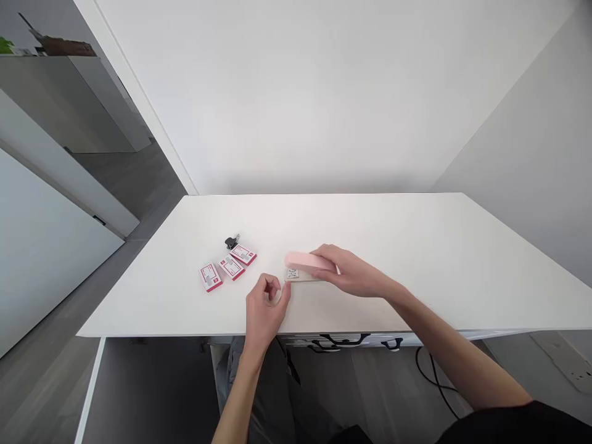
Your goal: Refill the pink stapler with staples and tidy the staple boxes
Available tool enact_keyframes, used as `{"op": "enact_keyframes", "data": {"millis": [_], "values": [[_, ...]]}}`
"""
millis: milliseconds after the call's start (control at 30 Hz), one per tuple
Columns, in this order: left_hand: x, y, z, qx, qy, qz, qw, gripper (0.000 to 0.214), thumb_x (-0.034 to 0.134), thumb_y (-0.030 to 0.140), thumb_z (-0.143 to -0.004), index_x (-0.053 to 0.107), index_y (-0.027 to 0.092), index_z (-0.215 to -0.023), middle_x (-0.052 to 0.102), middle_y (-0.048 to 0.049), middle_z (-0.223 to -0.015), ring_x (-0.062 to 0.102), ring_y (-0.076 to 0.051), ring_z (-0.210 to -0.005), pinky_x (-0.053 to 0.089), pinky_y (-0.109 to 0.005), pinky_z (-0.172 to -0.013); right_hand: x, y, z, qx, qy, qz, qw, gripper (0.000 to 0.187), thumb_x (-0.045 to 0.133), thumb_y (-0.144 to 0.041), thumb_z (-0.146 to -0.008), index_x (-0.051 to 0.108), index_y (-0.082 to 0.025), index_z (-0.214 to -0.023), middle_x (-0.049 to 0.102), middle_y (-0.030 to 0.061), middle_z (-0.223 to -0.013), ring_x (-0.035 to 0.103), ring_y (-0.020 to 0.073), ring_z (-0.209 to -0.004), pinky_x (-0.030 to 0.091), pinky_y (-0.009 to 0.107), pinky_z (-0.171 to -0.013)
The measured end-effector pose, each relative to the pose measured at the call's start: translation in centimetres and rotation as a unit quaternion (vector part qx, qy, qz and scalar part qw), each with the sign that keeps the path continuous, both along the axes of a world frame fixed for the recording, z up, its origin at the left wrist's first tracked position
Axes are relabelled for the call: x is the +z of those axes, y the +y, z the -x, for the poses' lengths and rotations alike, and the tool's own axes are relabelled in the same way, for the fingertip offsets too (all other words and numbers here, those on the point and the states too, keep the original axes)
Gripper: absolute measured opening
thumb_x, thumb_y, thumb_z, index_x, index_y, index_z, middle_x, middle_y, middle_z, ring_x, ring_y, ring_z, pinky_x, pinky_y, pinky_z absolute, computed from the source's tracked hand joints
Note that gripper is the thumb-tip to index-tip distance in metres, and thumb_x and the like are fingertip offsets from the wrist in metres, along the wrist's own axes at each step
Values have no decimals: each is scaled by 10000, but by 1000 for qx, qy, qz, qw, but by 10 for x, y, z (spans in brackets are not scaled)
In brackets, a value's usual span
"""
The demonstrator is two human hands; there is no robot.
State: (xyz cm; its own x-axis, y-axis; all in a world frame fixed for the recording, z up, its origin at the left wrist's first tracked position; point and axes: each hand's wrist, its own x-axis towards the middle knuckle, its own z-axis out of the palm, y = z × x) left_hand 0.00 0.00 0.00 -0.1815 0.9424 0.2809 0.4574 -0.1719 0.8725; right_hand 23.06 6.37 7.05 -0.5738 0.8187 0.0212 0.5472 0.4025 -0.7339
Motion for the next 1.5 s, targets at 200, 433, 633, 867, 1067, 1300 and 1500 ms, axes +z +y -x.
{"op": "enact_keyframes", "data": {"millis": [200,433,633,867,1067,1300,1500], "values": [[0,4,4,-99,56,-53,992,233,741,396,-951,751,279,-1152,688,-59,-1094,625,-220,-1011,513,-356,-882,-11,-25,-16,57,-5,-20,998,236,490,-362,-1097,614,-246,-1261,668,112,-1236,586,293,-1180,524,459,-958],[3,0,3,-147,82,-39,985,116,700,342,-985,784,270,-1021,720,-52,-1029,626,-231,-1001,521,-365,-865,-23,-41,-11,51,-10,-82,995,182,462,-279,-1111,596,-265,-1232,682,106,-1223,614,295,-1122,560,482,-894],[8,-1,-1,-152,90,-24,984,88,697,319,-973,755,252,-968,728,-50,-984,622,-229,-970,508,-362,-856,-24,-44,-9,43,-37,-130,990,159,472,-242,-1097,616,-264,-1159,708,97,-1109,663,291,-1002,574,479,-832],[7,-2,-2,-148,96,-14,984,111,692,331,-971,691,236,-913,707,-34,-928,603,-215,-920,477,-341,-819,-24,-47,7,35,-68,-161,984,126,469,-292,-1122,593,-267,-1130,687,74,-1033,667,273,-927,548,447,-812],[6,-2,-2,-153,110,-6,982,181,656,354,-989,619,230,-863,653,-9,-833,575,-192,-835,459,-324,-786,-26,-51,13,45,-70,-139,987,157,381,-213,-1128,528,-262,-1105,643,57,-1000,613,244,-868,532,418,-779],[4,-1,-2,-161,120,0,980,231,631,389,-1019,580,230,-859,608,5,-815,549,-181,-809,432,-312,-767,-32,-53,9,37,-55,-129,989,139,383,-213,-1130,510,-266,-1142,632,68,-1038,611,254,-918,543,416,-791],[2,0,-2,-168,113,14,979,249,639,410,-1025,595,227,-862,627,-14,-864,558,-187,-840,421,-306,-741,-43,-53,5,26,-30,-133,990,119,389,-252,-1139,496,-280,-1183,642,70,-1101,642,257,-996,555,418,-848]]}}
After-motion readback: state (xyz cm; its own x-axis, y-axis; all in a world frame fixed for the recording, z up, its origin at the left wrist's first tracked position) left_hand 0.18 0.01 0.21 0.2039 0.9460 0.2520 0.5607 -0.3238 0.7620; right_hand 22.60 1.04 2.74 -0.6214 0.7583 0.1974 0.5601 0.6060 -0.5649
